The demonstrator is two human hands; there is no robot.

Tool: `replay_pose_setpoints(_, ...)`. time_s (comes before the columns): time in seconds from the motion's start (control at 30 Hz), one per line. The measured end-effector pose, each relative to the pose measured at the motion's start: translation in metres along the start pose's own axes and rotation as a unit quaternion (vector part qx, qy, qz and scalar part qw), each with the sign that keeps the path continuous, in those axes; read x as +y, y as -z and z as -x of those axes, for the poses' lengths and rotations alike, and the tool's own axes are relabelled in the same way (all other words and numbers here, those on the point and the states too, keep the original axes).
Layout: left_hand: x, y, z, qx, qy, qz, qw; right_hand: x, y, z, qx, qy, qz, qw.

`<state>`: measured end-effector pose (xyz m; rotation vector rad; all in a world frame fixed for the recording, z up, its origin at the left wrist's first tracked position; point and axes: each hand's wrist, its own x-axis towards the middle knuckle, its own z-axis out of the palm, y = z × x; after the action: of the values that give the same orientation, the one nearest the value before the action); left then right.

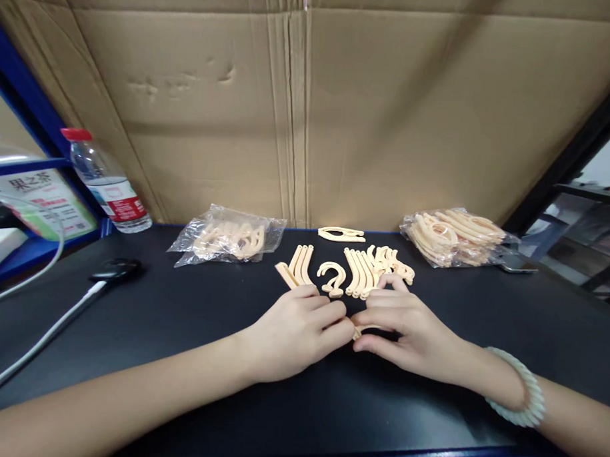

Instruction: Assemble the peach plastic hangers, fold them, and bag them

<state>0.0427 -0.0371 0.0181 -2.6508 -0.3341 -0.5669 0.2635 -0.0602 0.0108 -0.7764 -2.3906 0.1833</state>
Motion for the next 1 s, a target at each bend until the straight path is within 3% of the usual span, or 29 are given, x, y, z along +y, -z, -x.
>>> replay_pose_setpoints(0.1, -0.008, 0.008, -0.002, 0.008, -0.026, -0.027, 0.999, 0.006, 0.004, -0.003, 0.036, -0.032, -0.031, 0.998)
replay_pose_setpoints(0.27, -0.026, 0.024, -0.002, -0.032, -0.005, -0.019, 0.999, 0.020, 0.003, -0.005, 0.088, -0.058, -0.004, 0.994)
replay_pose_setpoints(0.37, -0.036, 0.027, 0.011, -0.037, 0.024, 0.015, 0.999, 0.022, 0.000, -0.004, 0.101, -0.063, 0.010, 0.993)
replay_pose_setpoints(0.53, -0.052, 0.020, 0.046, -0.034, 0.101, 0.082, 0.991, 0.023, -0.002, -0.005, 0.111, -0.070, 0.014, 0.991)
replay_pose_setpoints(0.67, -0.062, 0.016, 0.058, -0.028, 0.163, 0.134, 0.977, 0.027, -0.002, -0.007, 0.115, -0.083, 0.020, 0.990)
replay_pose_setpoints(0.9, -0.060, 0.000, 0.064, -0.037, 0.160, 0.211, 0.964, 0.039, -0.005, -0.007, 0.113, -0.104, 0.049, 0.987)
replay_pose_setpoints(1.0, -0.058, -0.010, 0.067, -0.002, 0.182, 0.200, 0.963, 0.042, -0.008, -0.011, 0.103, -0.074, 0.085, 0.988)
